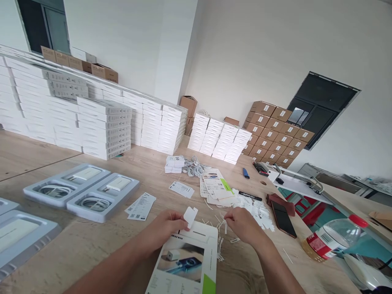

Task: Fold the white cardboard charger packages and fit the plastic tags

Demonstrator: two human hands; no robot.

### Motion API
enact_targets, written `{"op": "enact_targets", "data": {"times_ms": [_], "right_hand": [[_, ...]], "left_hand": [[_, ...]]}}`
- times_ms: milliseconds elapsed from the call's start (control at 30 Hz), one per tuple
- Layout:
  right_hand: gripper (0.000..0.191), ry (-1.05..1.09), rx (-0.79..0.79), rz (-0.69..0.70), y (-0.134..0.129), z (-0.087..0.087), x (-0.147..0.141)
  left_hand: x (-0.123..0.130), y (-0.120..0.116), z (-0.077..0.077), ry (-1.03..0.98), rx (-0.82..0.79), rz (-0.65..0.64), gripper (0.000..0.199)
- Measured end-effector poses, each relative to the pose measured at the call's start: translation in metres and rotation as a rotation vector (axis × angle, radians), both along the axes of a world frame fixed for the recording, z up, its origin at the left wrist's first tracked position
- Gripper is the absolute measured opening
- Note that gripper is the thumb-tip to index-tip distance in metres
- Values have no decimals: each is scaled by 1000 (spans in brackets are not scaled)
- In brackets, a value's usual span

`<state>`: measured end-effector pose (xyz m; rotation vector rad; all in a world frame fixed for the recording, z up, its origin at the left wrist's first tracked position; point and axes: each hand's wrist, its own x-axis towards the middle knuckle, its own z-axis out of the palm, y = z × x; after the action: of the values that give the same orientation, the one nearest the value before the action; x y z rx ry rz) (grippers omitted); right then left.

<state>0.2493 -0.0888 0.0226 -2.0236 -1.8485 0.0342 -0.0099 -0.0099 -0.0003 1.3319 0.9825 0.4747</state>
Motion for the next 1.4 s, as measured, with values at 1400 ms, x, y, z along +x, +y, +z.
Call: {"op": "enact_targets", "data": {"times_ms": [1400], "right_hand": [[13, 737, 230, 142, -4, 2, -73]], "left_hand": [[-3, -2, 11, -235, 96, -211, 41]]}}
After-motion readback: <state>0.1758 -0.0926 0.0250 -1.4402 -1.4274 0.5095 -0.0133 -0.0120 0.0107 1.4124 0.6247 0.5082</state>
